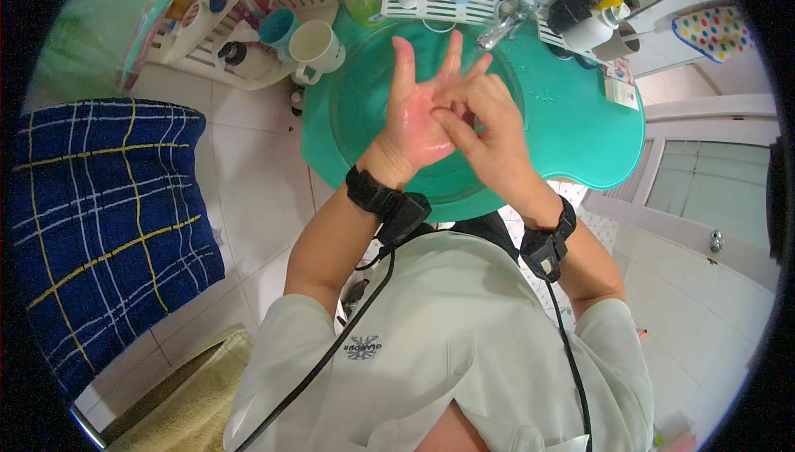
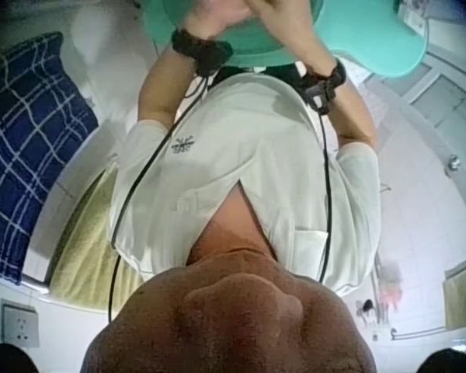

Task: Cleaning a small handheld object or tool in a bathroom sink using soap and water.

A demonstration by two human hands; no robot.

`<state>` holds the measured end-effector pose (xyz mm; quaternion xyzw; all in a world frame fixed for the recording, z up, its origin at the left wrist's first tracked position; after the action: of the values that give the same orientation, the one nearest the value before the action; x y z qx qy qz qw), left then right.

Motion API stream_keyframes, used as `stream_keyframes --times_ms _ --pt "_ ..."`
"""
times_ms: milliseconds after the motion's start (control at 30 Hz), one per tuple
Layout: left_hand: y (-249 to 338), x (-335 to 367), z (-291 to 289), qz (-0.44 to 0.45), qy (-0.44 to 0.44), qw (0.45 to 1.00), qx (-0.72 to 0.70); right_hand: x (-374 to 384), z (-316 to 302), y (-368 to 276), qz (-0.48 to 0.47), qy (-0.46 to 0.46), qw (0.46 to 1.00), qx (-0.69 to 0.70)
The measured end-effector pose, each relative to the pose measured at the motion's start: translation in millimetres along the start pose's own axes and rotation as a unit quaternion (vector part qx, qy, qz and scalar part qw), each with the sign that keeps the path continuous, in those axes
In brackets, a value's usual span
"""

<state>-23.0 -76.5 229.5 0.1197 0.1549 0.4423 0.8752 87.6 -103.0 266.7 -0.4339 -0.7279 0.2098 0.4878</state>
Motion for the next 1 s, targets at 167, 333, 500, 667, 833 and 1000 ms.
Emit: stream_keyframes --times_ms 167,333,500,667,833,1000 --pt "3 0 2 0.002 0.003 1.0 -0.004 0 0 -1 -0.052 0.015 0.998 -0.01" --pt "0 1 6 0.0 -0.001 1.0 -0.028 1 0 -5 -0.104 0.041 0.993 -0.038" --pt "1 1 10 0.005 0.013 1.0 -0.02 0 3 -5 -0.106 0.049 0.992 -0.039" --pt "-1 3 8 0.015 0.051 0.998 0.026 3 1 -4 -0.155 0.057 0.984 -0.068" --pt "-1 3 8 0.021 0.055 0.997 0.054 4 4 -2 -0.18 0.034 0.977 -0.11" --pt "0 5 6 0.015 0.061 0.998 0.032 3 7 4 -0.163 0.043 0.982 -0.09"
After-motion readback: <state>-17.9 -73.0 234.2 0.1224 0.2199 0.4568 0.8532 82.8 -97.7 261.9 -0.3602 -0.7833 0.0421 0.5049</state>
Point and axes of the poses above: each hand's wrist, its own x-axis towards the middle knuckle, its own z-axis out of the palm, y = z × x, the point moved 2 cm from there along x, towards the middle knuckle, and after that the axes turned 7 degrees about y, right-handed, at the moved point
